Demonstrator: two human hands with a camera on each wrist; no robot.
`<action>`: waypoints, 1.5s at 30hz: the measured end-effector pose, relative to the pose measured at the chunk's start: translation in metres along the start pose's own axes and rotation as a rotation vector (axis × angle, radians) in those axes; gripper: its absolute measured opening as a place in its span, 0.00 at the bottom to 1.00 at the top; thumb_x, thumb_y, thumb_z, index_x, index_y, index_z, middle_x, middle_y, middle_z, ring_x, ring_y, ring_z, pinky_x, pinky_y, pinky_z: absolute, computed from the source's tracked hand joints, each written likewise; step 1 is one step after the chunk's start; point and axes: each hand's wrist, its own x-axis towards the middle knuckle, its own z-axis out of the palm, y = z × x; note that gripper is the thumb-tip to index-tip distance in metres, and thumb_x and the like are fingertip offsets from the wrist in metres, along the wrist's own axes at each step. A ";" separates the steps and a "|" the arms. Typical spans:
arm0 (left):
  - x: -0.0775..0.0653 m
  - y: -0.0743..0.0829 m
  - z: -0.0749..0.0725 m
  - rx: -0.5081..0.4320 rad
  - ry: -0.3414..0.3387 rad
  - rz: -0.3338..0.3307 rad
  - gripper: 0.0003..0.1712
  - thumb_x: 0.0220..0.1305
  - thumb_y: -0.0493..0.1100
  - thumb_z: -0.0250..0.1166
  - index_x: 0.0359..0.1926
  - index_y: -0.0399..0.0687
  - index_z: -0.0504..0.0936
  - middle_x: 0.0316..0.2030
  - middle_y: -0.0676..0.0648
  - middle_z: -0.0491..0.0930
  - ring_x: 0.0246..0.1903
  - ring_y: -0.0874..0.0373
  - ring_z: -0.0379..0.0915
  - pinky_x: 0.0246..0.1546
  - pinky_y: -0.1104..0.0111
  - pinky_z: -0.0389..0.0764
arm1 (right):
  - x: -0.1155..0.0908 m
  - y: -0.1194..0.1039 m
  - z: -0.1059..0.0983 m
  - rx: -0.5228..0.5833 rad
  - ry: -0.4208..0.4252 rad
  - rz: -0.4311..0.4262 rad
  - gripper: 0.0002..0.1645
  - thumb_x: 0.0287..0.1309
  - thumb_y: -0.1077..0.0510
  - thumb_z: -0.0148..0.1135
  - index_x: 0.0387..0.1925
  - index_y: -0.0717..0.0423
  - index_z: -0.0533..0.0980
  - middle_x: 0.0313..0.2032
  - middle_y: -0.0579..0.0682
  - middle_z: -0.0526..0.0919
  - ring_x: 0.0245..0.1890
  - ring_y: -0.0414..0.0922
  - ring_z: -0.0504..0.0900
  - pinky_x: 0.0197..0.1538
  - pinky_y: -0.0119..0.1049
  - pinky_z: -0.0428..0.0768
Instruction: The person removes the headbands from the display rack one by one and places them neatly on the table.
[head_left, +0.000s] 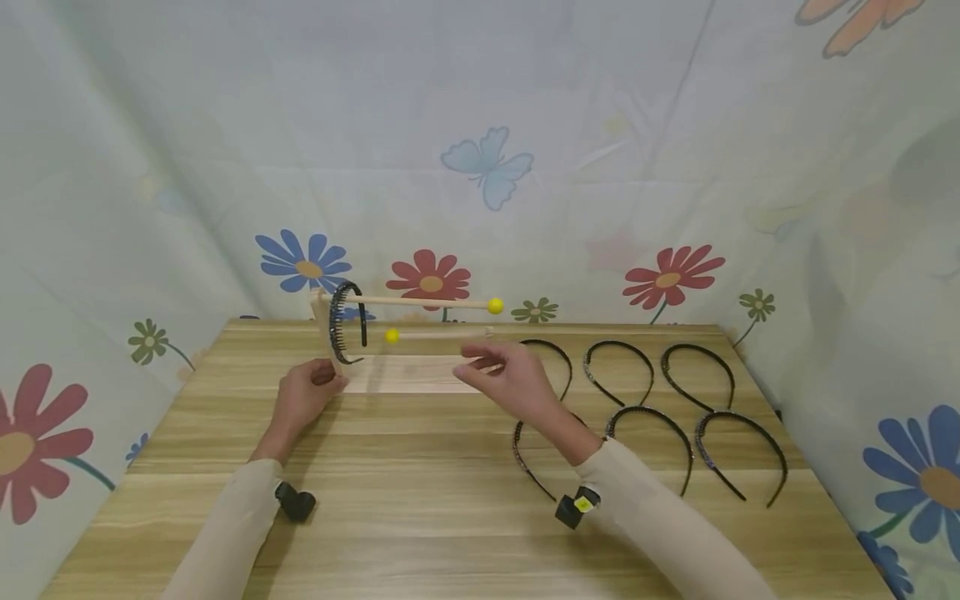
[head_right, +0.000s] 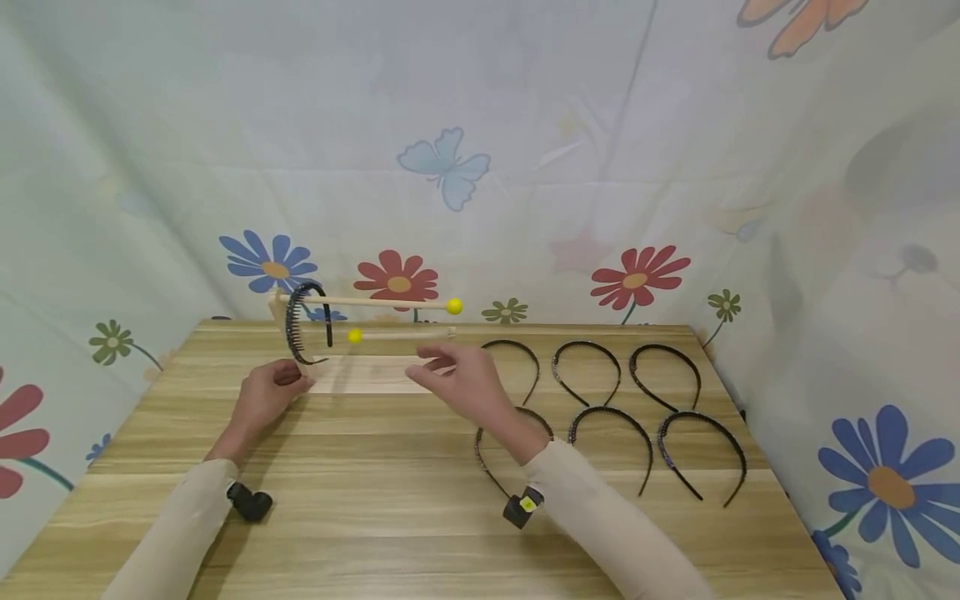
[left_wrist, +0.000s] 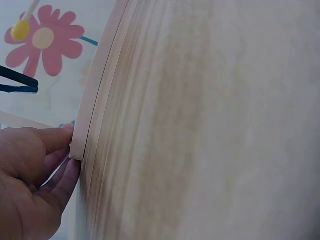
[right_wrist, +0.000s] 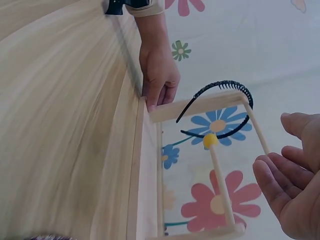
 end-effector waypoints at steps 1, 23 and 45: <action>0.000 0.000 0.000 -0.001 -0.002 -0.002 0.28 0.72 0.46 0.65 0.65 0.31 0.76 0.57 0.31 0.81 0.56 0.37 0.80 0.57 0.46 0.80 | 0.004 -0.002 0.003 0.002 0.000 -0.007 0.23 0.63 0.48 0.72 0.57 0.49 0.83 0.52 0.47 0.88 0.46 0.39 0.88 0.47 0.34 0.86; 0.002 0.001 0.000 -0.013 0.010 0.002 0.26 0.71 0.44 0.67 0.62 0.32 0.78 0.54 0.32 0.83 0.54 0.38 0.82 0.57 0.46 0.80 | 0.070 -0.020 0.085 0.126 0.021 -0.101 0.24 0.62 0.48 0.73 0.57 0.51 0.83 0.49 0.52 0.88 0.42 0.38 0.88 0.43 0.28 0.85; 0.003 -0.001 -0.001 0.002 0.024 0.010 0.25 0.70 0.43 0.67 0.62 0.32 0.78 0.54 0.31 0.83 0.55 0.37 0.82 0.57 0.45 0.80 | 0.092 -0.014 0.139 0.226 -0.049 -0.048 0.27 0.60 0.48 0.75 0.58 0.56 0.82 0.51 0.49 0.88 0.42 0.32 0.85 0.45 0.26 0.84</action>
